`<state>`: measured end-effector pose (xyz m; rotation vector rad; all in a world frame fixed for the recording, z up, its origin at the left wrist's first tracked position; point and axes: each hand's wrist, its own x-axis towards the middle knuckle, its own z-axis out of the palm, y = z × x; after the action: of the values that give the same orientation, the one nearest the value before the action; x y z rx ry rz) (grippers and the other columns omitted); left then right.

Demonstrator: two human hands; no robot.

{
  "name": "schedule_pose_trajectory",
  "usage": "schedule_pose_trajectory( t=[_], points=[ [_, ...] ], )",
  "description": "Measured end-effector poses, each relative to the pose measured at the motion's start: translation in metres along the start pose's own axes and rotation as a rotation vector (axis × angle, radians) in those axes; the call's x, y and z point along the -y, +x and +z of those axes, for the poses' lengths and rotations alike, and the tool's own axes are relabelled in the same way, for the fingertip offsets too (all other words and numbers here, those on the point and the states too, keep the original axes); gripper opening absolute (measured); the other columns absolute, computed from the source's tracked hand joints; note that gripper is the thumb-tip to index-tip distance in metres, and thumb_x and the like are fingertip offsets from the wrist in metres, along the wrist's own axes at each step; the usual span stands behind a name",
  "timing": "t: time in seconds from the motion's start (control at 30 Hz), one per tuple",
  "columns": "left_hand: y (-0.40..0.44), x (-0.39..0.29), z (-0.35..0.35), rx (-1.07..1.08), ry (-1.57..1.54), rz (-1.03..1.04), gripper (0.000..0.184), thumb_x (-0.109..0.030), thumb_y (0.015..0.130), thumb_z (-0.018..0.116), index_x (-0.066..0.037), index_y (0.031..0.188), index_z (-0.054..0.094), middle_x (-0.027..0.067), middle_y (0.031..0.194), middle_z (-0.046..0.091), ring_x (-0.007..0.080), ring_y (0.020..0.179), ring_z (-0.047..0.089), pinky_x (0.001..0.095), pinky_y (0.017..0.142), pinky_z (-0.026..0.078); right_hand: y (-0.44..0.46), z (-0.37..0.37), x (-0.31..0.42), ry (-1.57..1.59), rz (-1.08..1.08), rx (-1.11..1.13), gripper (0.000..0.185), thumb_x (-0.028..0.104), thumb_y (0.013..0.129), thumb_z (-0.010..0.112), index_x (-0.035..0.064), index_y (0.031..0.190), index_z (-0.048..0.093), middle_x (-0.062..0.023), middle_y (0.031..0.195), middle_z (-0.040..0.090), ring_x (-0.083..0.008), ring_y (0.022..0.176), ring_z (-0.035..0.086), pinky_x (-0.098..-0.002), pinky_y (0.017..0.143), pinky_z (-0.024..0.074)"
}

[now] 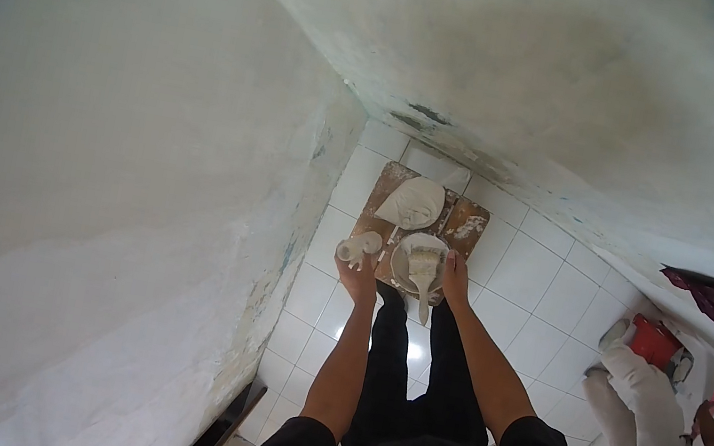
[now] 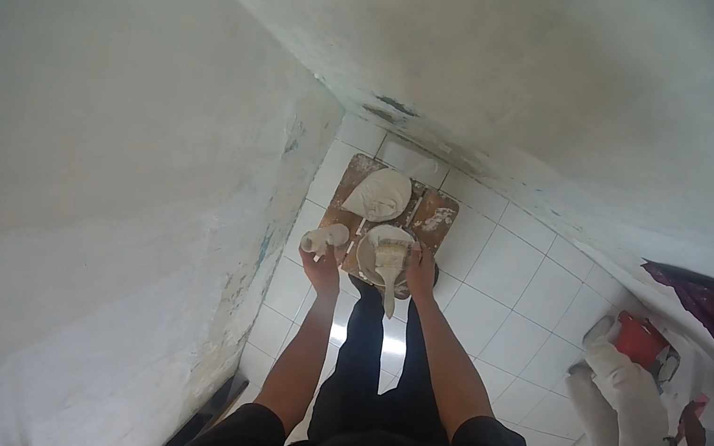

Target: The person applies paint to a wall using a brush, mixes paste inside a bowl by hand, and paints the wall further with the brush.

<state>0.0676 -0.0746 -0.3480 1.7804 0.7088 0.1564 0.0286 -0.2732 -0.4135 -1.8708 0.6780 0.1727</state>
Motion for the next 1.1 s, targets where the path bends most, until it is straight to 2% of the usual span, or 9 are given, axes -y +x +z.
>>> schedule_pose_trajectory(
  t=[0.07,0.2,0.4,0.5,0.57,0.67,0.77,0.9,1.1],
  points=[
    [0.005,0.003,-0.005,-0.046,-0.063,-0.037,0.049,-0.013,0.089,0.07,0.002,0.129,0.046,0.0178,0.122,0.054,0.028,0.115,0.055,0.0431,0.089,0.052,-0.003,0.0,0.005,0.013,-0.01,-0.048,0.051,0.039,0.102,0.04,-0.0051,0.124,0.054,-0.0269,0.113,0.061,-0.0415,0.109,0.057,-0.0437,0.096,0.0429],
    [0.006,-0.001,-0.012,-0.022,-0.081,-0.025,0.047,-0.015,0.09,0.07,0.002,0.127,0.047,0.0174,0.123,0.054,0.0262,0.115,0.054,0.0413,0.089,0.053,-0.004,0.0,0.011,0.009,0.015,-0.034,0.051,0.039,0.102,0.041,-0.0052,0.121,0.055,-0.0278,0.112,0.061,-0.0416,0.108,0.057,-0.0437,0.094,0.0433],
    [0.002,-0.006,-0.015,0.009,0.032,-0.002,0.049,-0.009,0.088,0.07,0.0,0.13,0.047,0.0153,0.124,0.055,0.0256,0.116,0.054,0.0407,0.091,0.052,0.002,0.003,-0.007,-0.003,0.028,-0.017,0.051,0.04,0.102,0.041,-0.0046,0.123,0.054,-0.0275,0.114,0.06,-0.0422,0.11,0.055,-0.0456,0.096,0.0419],
    [0.001,0.0,-0.017,0.075,0.062,0.085,0.056,-0.007,0.082,0.072,-0.001,0.131,0.045,0.0179,0.126,0.054,0.0307,0.116,0.056,0.0407,0.089,0.051,0.003,0.006,-0.014,-0.026,0.04,-0.004,0.051,0.04,0.102,0.041,-0.0039,0.127,0.052,-0.0277,0.118,0.058,-0.0428,0.114,0.052,-0.0465,0.099,0.0399],
    [0.003,0.007,-0.018,0.15,0.173,0.192,0.06,-0.005,0.078,0.071,0.0,0.131,0.044,0.0205,0.125,0.053,0.0374,0.116,0.053,0.044,0.094,0.047,0.002,0.003,-0.011,-0.044,0.021,-0.031,0.052,0.039,0.102,0.042,-0.0034,0.129,0.051,-0.0281,0.12,0.056,-0.0432,0.116,0.05,-0.0469,0.101,0.0387],
    [0.002,0.015,-0.019,0.149,0.271,0.305,0.061,-0.005,0.076,0.071,0.001,0.13,0.044,0.0234,0.123,0.052,0.0434,0.115,0.05,0.0488,0.098,0.042,-0.002,-0.001,0.005,-0.082,0.009,-0.052,0.052,0.038,0.102,0.042,-0.0029,0.133,0.048,-0.0297,0.124,0.052,-0.0437,0.118,0.048,-0.0468,0.103,0.0373],
    [0.0,0.006,-0.021,0.167,0.33,0.306,0.061,-0.006,0.076,0.071,0.002,0.13,0.043,0.0249,0.122,0.051,0.0457,0.116,0.049,0.0519,0.099,0.04,-0.006,-0.003,0.012,-0.076,0.063,-0.086,0.051,0.037,0.102,0.042,-0.0033,0.133,0.047,-0.0306,0.125,0.051,-0.0441,0.119,0.047,-0.0467,0.104,0.0369],
    [-0.004,-0.007,-0.025,0.242,0.377,0.288,0.065,-0.009,0.074,0.074,0.001,0.131,0.042,0.025,0.123,0.05,0.0456,0.116,0.049,0.0512,0.098,0.041,-0.011,-0.004,0.009,-0.102,0.008,-0.121,0.05,0.037,0.102,0.042,-0.0031,0.132,0.048,-0.0309,0.125,0.051,-0.0441,0.118,0.048,-0.0471,0.103,0.0376],
    [-0.023,-0.048,-0.03,0.464,0.356,0.307,0.065,-0.016,0.069,0.079,-0.006,0.127,0.052,0.0235,0.124,0.049,0.0427,0.115,0.051,0.0513,0.093,0.044,-0.024,-0.008,-0.001,-0.043,0.129,-0.066,0.051,0.039,0.102,0.042,-0.0027,0.131,0.048,-0.0309,0.125,0.05,-0.0449,0.118,0.048,-0.0476,0.102,0.0378]
  ],
)
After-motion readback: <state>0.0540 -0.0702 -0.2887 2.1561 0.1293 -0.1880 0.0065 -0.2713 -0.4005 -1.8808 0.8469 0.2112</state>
